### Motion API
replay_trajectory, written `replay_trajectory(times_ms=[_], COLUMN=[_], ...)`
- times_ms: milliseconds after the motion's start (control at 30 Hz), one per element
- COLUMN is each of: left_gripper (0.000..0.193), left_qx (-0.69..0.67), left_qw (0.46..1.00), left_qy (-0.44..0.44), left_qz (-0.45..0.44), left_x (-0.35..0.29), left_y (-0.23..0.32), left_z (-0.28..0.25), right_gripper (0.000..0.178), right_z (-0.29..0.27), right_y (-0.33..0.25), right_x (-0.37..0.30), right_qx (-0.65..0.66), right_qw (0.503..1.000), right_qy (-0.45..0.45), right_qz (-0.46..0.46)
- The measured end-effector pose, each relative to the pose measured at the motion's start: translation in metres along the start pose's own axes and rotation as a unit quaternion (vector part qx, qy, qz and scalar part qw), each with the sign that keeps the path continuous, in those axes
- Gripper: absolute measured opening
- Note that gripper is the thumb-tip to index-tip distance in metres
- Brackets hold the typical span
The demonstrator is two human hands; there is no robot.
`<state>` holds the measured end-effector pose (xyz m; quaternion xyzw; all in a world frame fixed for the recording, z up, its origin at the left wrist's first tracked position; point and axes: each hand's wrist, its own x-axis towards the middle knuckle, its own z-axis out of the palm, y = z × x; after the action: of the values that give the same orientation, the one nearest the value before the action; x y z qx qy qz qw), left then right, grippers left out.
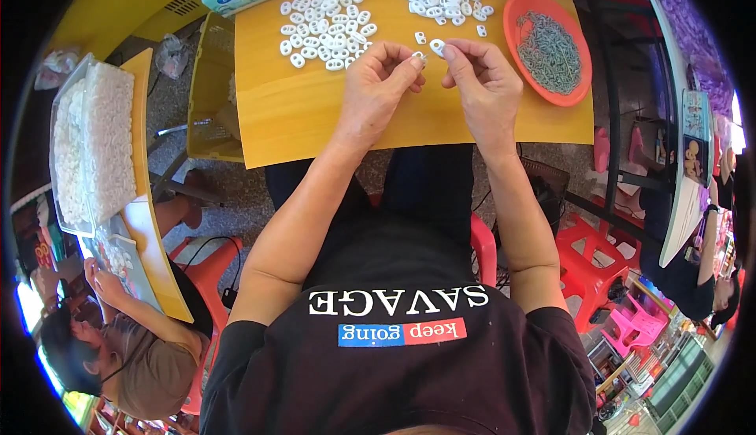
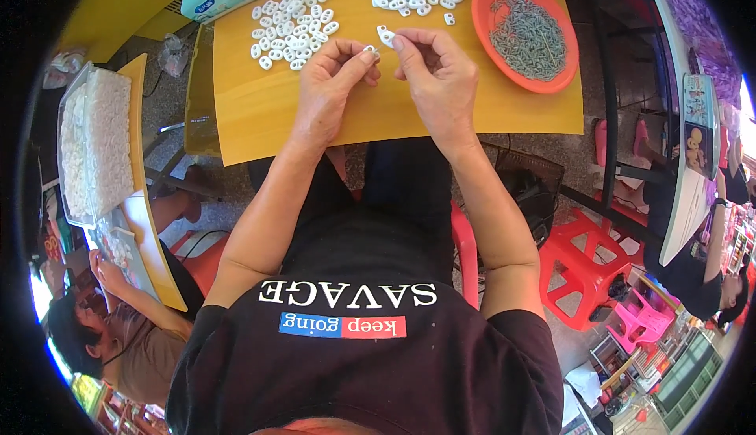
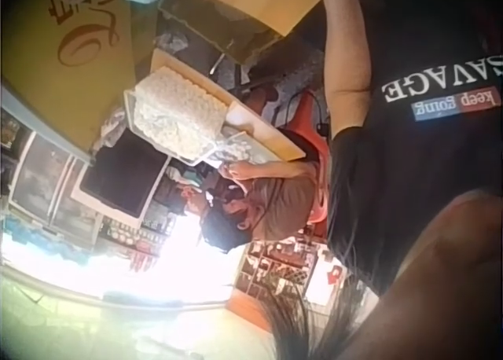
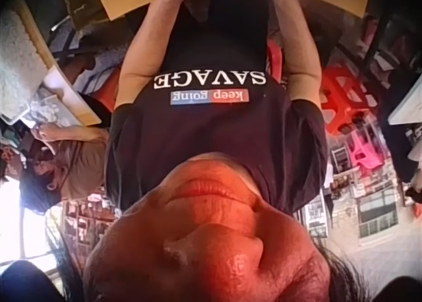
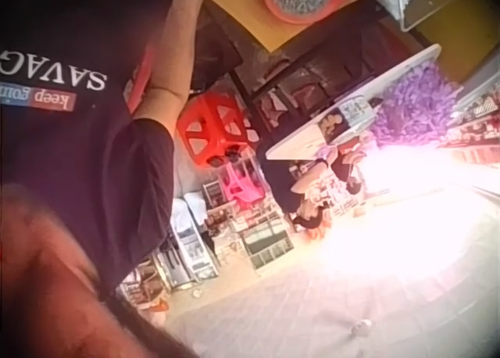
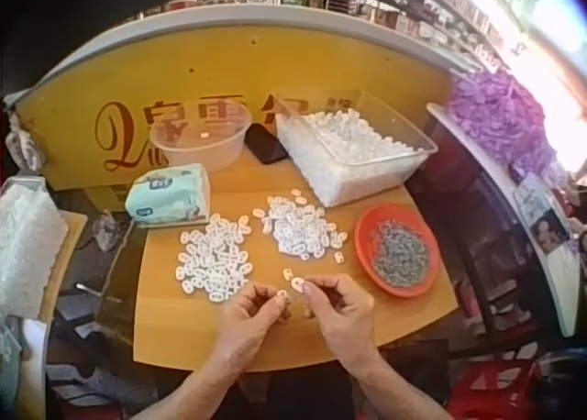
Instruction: Assembling small white plastic components by manually inserting tiny pins into them.
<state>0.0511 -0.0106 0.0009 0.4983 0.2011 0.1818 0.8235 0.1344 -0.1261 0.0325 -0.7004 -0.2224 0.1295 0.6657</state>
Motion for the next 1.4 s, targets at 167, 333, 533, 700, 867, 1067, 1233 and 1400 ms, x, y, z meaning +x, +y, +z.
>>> replay_trajectory(times_ms=[167, 333, 533, 700, 867, 1067, 1233, 1400], left_gripper=[0.012, 0.012, 0.012, 0.015, 0.016, 0.016, 0.019, 0.029], left_qx=[-0.005, -0.008, -0.015, -0.035, -0.046, -0.013, 0.013, 0.018], left_qw=[1.000, 1.000, 1.000, 0.999, 0.999, 1.000, 0.995, 0.988], left_qy=[0.001, 0.001, 0.004, 0.006, 0.012, 0.004, -0.018, -0.086], left_qz=[0.002, -0.003, 0.004, 0.016, 0.007, 0.022, 0.101, 0.128], left_x=[-0.001, -0.001, -0.001, 0.000, -0.006, -0.013, -0.029, -0.050], left_y=[-0.001, -0.002, -0.001, -0.003, 0.000, 0.007, 0.011, 0.008], left_z=[0.001, 0.001, 0.002, 0.000, 0.008, 0.002, 0.002, -0.010], right_gripper=[0.013, 0.013, 0.013, 0.013, 0.010, 0.010, 0.028, 0.058], right_z=[-0.001, 0.006, 0.008, 0.014, 0.016, 0.016, 0.011, 0.022], right_y=[0.001, 0.002, 0.004, 0.005, 0.006, 0.003, -0.008, -0.016], right_x=[0.002, -0.002, -0.005, -0.009, -0.016, -0.020, -0.024, -0.045], right_qx=[0.030, 0.016, 0.008, 0.022, 0.013, 0.067, 0.220, 0.356], right_qw=[0.999, 1.000, 1.000, 0.999, 0.999, 0.997, 0.972, 0.913], right_qy=[0.029, 0.021, 0.011, 0.018, 0.037, 0.022, -0.044, -0.111], right_qz=[-0.003, 0.012, 0.014, 0.015, -0.013, 0.003, 0.075, 0.168])
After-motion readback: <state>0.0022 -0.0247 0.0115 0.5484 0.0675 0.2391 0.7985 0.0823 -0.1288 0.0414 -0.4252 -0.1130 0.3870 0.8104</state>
